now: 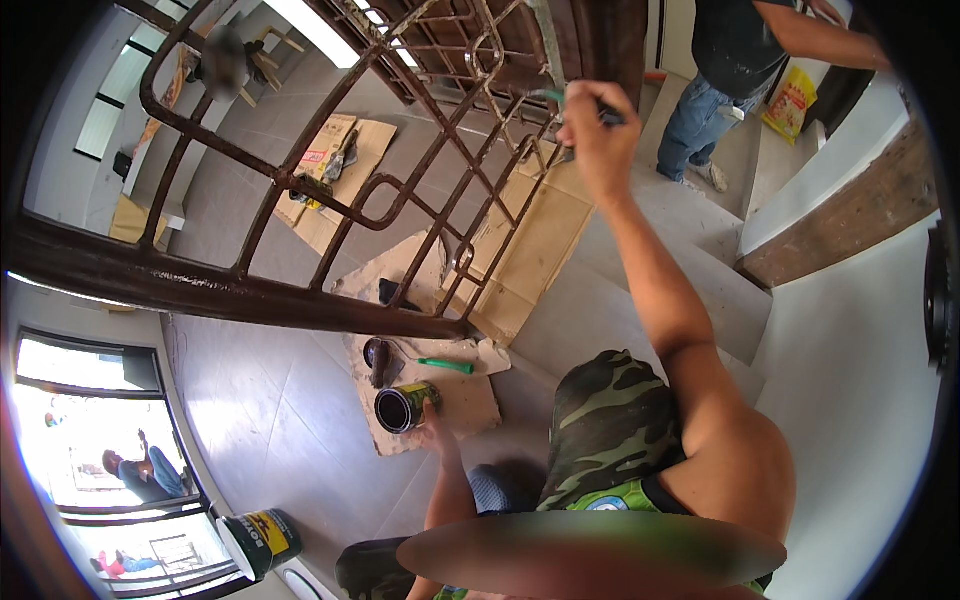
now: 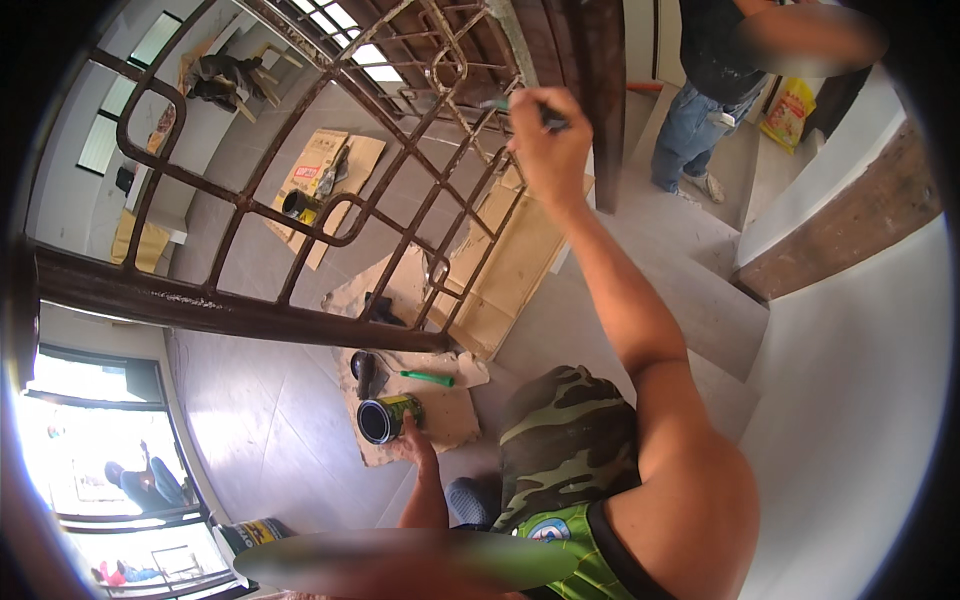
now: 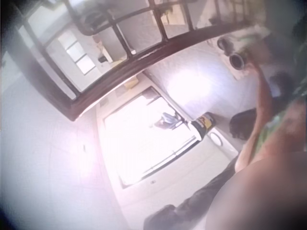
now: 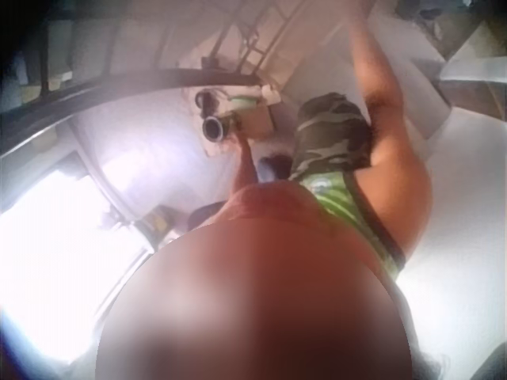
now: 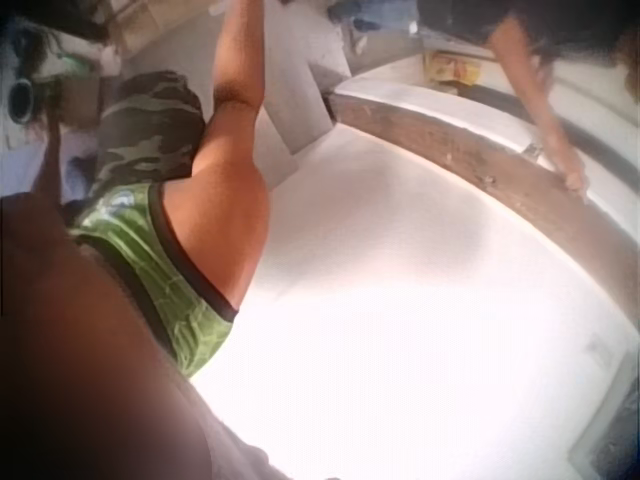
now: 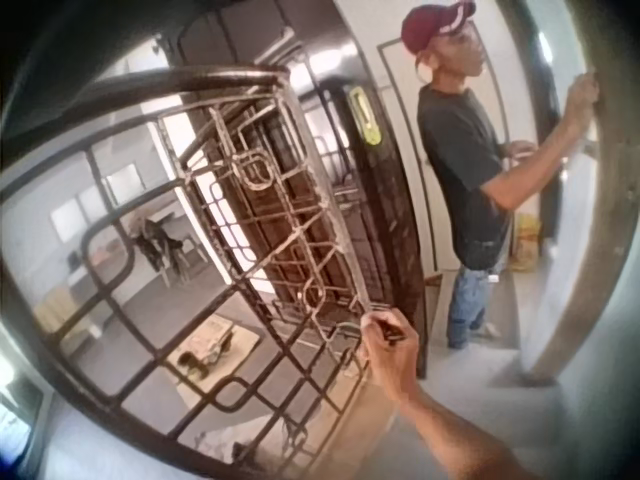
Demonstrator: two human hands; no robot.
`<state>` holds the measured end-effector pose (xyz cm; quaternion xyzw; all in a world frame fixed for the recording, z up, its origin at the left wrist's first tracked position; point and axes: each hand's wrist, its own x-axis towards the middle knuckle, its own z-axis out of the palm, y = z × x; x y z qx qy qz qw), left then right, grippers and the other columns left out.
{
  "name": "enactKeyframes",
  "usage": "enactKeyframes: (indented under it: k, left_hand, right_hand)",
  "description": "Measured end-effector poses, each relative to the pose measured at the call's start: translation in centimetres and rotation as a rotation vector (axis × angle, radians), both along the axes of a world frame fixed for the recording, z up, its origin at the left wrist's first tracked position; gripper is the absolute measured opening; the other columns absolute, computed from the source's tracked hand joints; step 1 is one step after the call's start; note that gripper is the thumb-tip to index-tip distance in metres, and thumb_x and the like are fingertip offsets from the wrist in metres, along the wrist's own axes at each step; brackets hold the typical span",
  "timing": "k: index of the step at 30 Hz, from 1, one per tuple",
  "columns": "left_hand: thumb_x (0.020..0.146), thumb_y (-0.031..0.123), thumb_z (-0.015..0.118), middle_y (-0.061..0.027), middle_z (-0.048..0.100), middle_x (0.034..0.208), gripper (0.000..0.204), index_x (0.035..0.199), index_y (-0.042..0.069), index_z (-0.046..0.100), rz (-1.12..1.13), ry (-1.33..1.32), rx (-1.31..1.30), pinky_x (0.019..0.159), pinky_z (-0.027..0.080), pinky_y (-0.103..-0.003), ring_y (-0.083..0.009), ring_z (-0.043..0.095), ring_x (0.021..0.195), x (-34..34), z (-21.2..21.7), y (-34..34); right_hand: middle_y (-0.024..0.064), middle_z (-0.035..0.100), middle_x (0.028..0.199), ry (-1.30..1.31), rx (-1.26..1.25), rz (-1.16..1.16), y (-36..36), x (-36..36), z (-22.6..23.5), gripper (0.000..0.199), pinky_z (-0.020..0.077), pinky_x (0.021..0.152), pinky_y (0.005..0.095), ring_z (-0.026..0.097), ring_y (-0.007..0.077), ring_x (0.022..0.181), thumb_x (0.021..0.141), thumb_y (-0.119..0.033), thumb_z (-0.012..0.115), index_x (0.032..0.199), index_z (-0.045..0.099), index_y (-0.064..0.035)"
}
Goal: The person sits on the floor and paints a metal gate using a paintbrush and a small paint can. They repeatedly dip the brush into the paint and apply it to the gate's bars and frame. Another person is visible in the background working on a nearby wall.
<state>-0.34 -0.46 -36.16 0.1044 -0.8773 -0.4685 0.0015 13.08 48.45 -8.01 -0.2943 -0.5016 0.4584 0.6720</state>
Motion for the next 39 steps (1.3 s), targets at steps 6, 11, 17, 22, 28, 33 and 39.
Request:
enactKeyframes:
  k: [6,11,17,22,28,33,39]
  left_hand:
    - [0.084,0.032,0.084,-0.0216,0.059,0.135,0.097,0.153,-0.005,0.027,-0.024,0.013,0.095,0.1,0.048,-0.039,-0.0287,0.062,0.113,0.0,-0.2,-0.3]
    - [0.085,0.023,0.083,-0.0192,0.061,0.133,0.083,0.148,-0.003,0.035,-0.067,0.056,0.1,0.097,0.05,-0.037,-0.0253,0.063,0.112,0.4,0.8,0.0]
    - [0.086,0.015,0.082,-0.0161,0.066,0.125,0.063,0.135,-0.005,0.048,-0.099,0.1,0.144,0.091,0.053,-0.035,-0.021,0.065,0.103,0.3,0.8,0.4]
    - [0.085,0.019,0.083,-0.0173,0.067,0.124,0.064,0.133,-0.007,0.049,-0.054,0.032,0.162,0.093,0.052,-0.035,-0.0226,0.066,0.103,-0.2,0.8,0.1]
    - [0.08,0.026,0.086,-0.0209,0.066,0.125,0.083,0.138,-0.012,0.042,-0.161,0.023,0.241,0.093,0.055,-0.037,-0.028,0.066,0.107,0.0,1.5,0.0]
    - [0.083,0.017,0.084,-0.018,0.067,0.123,0.068,0.134,-0.007,0.047,-0.166,0.143,0.25,0.09,0.055,-0.036,-0.0236,0.067,0.102,-0.3,0.9,0.0]
    - [0.082,0.018,0.085,-0.0182,0.067,0.121,0.068,0.133,-0.008,0.048,-0.169,0.093,0.134,0.091,0.055,-0.036,-0.0244,0.067,0.103,-0.6,0.4,-0.8]
  right_hand:
    - [0.0093,0.066,0.086,-0.336,0.492,0.071,-4.0,-1.1,-2.4,0.01,0.0511,0.069,0.0319,0.065,0.019,0.077,0.092,-0.008,0.069,0.101,0.068,-0.0031]
    - [0.0109,0.065,0.086,-0.317,0.405,0.005,-3.8,-1.1,-1.9,0.013,0.0502,0.068,0.0316,0.064,0.0204,0.076,0.091,-0.006,0.07,0.103,0.068,-0.0026]
    - [0.0132,0.066,0.088,-0.244,0.227,0.038,-6.7,0.6,-5.4,0.012,0.0507,0.066,0.0316,0.065,0.023,0.071,0.09,-0.004,0.07,0.102,0.068,-0.0031]
    - [0.0115,0.064,0.086,-0.449,0.252,0.092,-8.0,0.0,-8.5,0.012,0.0505,0.064,0.0344,0.065,0.0256,0.071,0.09,-0.006,0.07,0.102,0.067,-0.0036]
    - [0.0116,0.064,0.089,-0.473,0.186,-0.046,-6.7,-0.5,-8.2,0.016,0.052,0.066,0.0383,0.067,0.0276,0.076,0.09,-0.008,0.07,0.106,0.066,-0.0066]
    - [0.01,0.067,0.089,-0.393,0.471,0.222,-6.2,0.2,-9.2,0.007,0.0515,0.057,0.0353,0.065,0.0236,0.064,0.091,-0.009,0.069,0.098,0.068,-0.0063]
    - [0.005,0.063,0.066,0.155,-0.434,0.432,1.7,1.8,-8.9,0.018,0.0396,0.039,0.0257,0.052,0.0117,0.044,0.093,-0.019,0.07,0.084,0.067,-0.0035]
